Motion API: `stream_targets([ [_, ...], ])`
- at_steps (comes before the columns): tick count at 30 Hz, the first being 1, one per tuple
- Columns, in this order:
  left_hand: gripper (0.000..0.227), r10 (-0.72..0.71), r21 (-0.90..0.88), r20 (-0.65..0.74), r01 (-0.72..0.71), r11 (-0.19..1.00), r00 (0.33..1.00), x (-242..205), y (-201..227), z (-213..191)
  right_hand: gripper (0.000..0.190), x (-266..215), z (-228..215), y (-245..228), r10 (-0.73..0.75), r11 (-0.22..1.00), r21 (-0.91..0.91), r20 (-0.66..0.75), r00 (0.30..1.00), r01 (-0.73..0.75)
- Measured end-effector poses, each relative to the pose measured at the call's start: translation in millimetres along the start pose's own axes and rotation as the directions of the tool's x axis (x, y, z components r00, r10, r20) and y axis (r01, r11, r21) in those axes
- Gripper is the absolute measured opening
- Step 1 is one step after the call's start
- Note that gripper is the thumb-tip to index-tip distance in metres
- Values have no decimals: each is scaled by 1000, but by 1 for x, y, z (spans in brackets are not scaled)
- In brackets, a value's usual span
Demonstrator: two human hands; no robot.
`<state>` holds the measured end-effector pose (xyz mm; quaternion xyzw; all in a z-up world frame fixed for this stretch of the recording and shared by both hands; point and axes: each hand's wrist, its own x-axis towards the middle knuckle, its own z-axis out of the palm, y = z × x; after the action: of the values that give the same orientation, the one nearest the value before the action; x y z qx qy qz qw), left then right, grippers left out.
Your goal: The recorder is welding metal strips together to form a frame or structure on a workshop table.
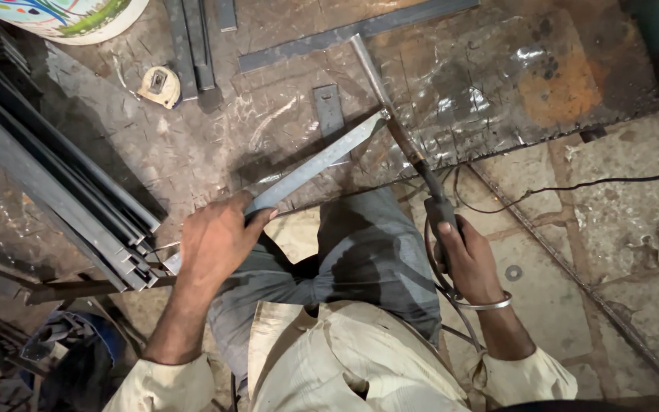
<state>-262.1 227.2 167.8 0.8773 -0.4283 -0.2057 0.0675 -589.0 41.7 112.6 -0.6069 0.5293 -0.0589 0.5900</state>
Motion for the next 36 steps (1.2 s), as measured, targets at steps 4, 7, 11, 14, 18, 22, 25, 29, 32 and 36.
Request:
stream_targets([
  [4, 38, 35, -18, -53, -36, 999, 998, -1, -1, 1, 42, 2, 0, -1, -9, 997, -82, -18, 1000, 8],
  [7, 38, 28, -19, -38, -29, 999, 999, 0, -1, 0, 43, 3, -1, 2, -34, 998, -59, -8, 999, 34],
  [11, 39, 7, -11, -12, -8, 1000, 1000, -1, 0, -1, 44, 4, 0, 0, -12, 998, -65, -16, 1000, 11],
  [14, 40, 18, 0, -23, -18, 1000, 1000, 0, 1, -1, 45, 4, 1, -5, 4, 998, -57, -6, 1000, -4],
  [18, 41, -5, 3, 7, 5, 1000, 1000, -1, 0, 0, 47, 5, -1, 4, 5, 999, -44, 1, 1000, -5],
  [22, 39, 27, 7, -47, -27, 1000, 999, 0, -4, 4, 45, 2, -3, 8, 7, 1000, -2, 6, 1000, -7],
  [25, 40, -8, 20, -13, 8, 1000, 1000, -1, -1, 1, 44, 2, -8, 21, -5, 997, 76, 36, 999, 3],
  [29, 40, -7, 26, -21, 8, 1000, 1000, 1, 1, -1, 44, -3, -11, 23, -7, 990, 141, 44, 999, 1],
  [32, 41, -49, 5, 48, 49, 999, 998, 1, 0, 1, 49, -2, -12, 34, -20, 994, 104, 26, 999, 17],
  [36, 42, -12, 8, -5, 12, 1000, 1000, 0, -2, 2, 46, -4, -9, 14, -36, 992, 125, 19, 999, 34],
])
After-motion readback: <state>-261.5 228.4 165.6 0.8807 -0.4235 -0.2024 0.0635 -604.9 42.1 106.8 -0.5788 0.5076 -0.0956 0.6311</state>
